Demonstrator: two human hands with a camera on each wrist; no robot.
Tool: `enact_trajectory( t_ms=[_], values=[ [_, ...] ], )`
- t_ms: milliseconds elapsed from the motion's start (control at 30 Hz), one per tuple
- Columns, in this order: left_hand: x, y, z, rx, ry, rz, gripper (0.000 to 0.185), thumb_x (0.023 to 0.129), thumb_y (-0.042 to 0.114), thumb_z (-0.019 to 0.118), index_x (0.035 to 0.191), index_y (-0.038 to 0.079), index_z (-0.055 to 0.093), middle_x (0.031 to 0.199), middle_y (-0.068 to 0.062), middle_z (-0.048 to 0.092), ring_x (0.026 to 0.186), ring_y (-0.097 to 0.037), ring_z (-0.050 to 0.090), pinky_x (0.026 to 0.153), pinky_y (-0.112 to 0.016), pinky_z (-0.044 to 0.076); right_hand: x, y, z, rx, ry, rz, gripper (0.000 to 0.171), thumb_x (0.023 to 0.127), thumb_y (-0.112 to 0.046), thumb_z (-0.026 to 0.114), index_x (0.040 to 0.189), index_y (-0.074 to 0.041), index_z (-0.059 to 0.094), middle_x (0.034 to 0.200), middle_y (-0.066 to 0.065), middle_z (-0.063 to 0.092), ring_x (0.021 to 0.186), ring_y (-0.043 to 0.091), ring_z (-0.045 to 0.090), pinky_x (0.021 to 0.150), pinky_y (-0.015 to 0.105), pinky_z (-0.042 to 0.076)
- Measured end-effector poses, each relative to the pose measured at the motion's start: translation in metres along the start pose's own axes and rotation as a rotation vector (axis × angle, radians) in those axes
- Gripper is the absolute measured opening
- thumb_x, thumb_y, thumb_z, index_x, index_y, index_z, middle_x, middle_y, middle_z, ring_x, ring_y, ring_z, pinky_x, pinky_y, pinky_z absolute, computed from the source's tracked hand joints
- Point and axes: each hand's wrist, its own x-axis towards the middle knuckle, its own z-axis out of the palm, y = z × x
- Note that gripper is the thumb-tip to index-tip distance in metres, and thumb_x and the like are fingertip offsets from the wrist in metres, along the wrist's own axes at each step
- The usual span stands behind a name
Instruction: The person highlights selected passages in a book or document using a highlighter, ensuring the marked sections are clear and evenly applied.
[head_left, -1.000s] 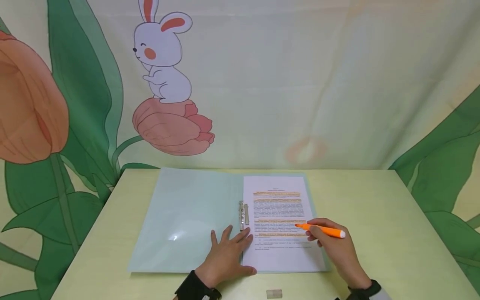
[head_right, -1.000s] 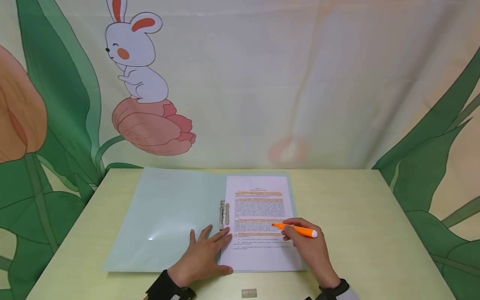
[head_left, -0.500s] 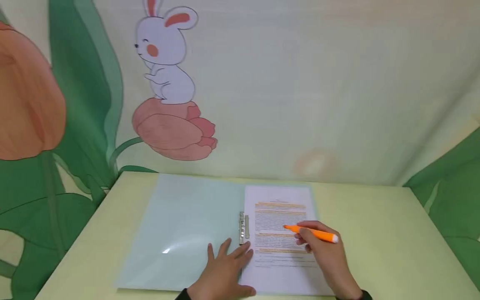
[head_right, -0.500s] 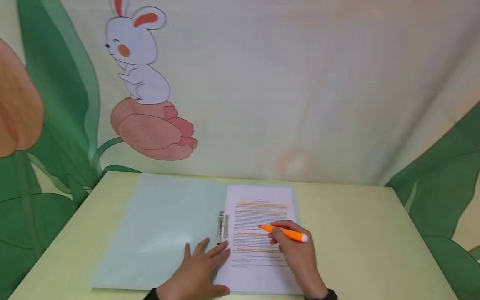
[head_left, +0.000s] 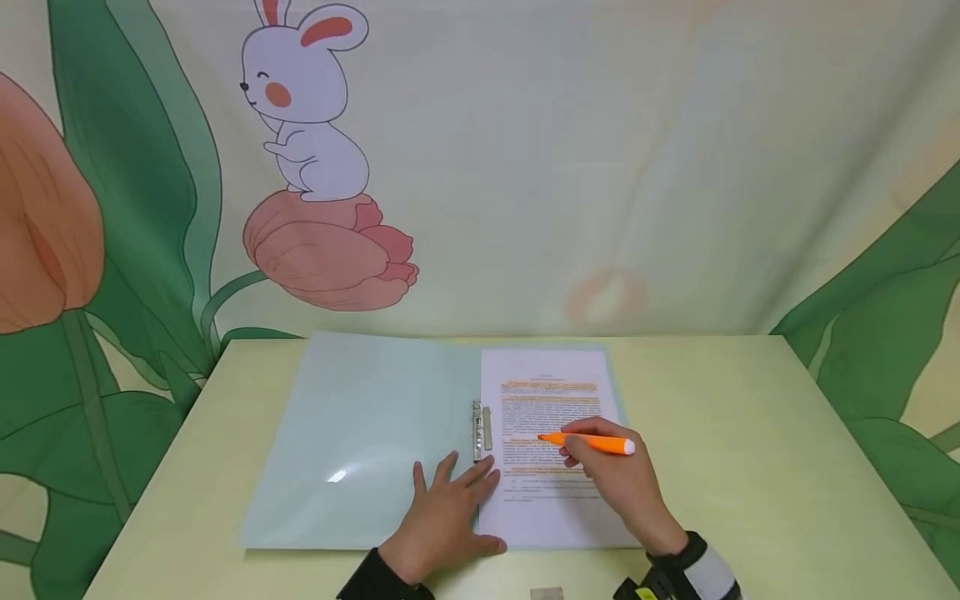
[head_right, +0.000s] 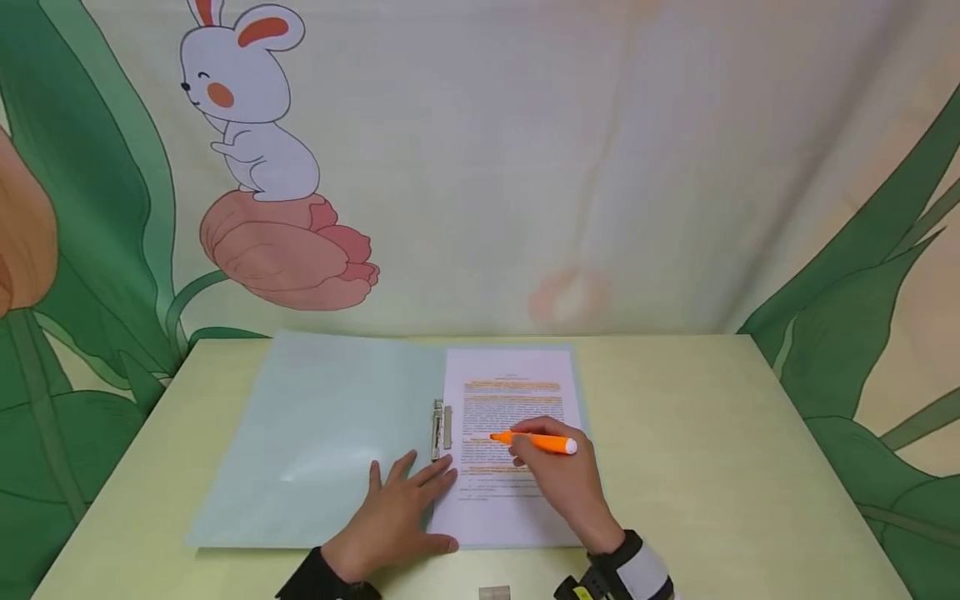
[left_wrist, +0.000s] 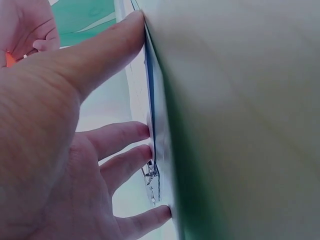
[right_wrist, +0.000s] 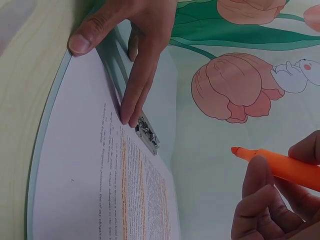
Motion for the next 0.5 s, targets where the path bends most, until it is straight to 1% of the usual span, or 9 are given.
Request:
enact_trajectory(
  t_ms=[133, 267, 433, 500],
  values=[
    [0.0018, 0.0012, 0.0018, -0.003, -0.02, -0.012, 0.089, 0.07, 0.062, 0.078, 0.145, 0.022, 0.05, 0.156, 0.005, 0.041, 0.144, -0.046, 0.029, 0.103, -0.082, 0.014, 0.0002, 0.005, -0.0027, -0.005, 0.0, 0.024, 0.015, 0.091, -0.02, 0.066, 0.102, -0.012, 0.074, 0.086, 0.007, 0.073, 0.078, 0.024, 0.069, 0.069, 0.03, 0.055],
    [0.0012, 0.0014, 0.0014, -0.022, -0.016, -0.015, 0.091, 0.071, 0.061, 0.078, 0.146, 0.021, 0.048, 0.157, 0.005, 0.04, 0.144, -0.046, 0.028, 0.104, -0.083, 0.014, 0.002, 0.0082, -0.0039, -0.004, 0.001, 0.03, 0.017, 0.091, -0.021, 0.066, 0.103, -0.011, 0.073, 0.088, 0.009, 0.074, 0.078, 0.022, 0.067, 0.068, 0.029, 0.055],
    [0.0008, 0.0015, -0.0005, -0.022, -0.004, -0.011, 0.092, 0.071, 0.061, 0.078, 0.146, 0.019, 0.048, 0.157, 0.005, 0.04, 0.144, -0.046, 0.028, 0.103, -0.083, 0.015, 0.0038, 0.0106, -0.0067, 0.034, 0.0, 0.024, 0.015, 0.091, -0.019, 0.067, 0.102, -0.011, 0.074, 0.088, 0.01, 0.074, 0.08, 0.029, 0.069, 0.067, 0.029, 0.055],
    [0.0009, 0.0025, -0.0018, -0.021, 0.0, -0.009, 0.091, 0.071, 0.061, 0.078, 0.146, 0.019, 0.049, 0.157, 0.005, 0.041, 0.144, -0.046, 0.028, 0.103, -0.082, 0.015, 0.0042, 0.01, -0.0079, 0.03, 0.0, 0.018, 0.015, 0.091, -0.018, 0.067, 0.102, -0.011, 0.074, 0.087, 0.009, 0.074, 0.079, 0.028, 0.069, 0.067, 0.03, 0.055]
  ],
)
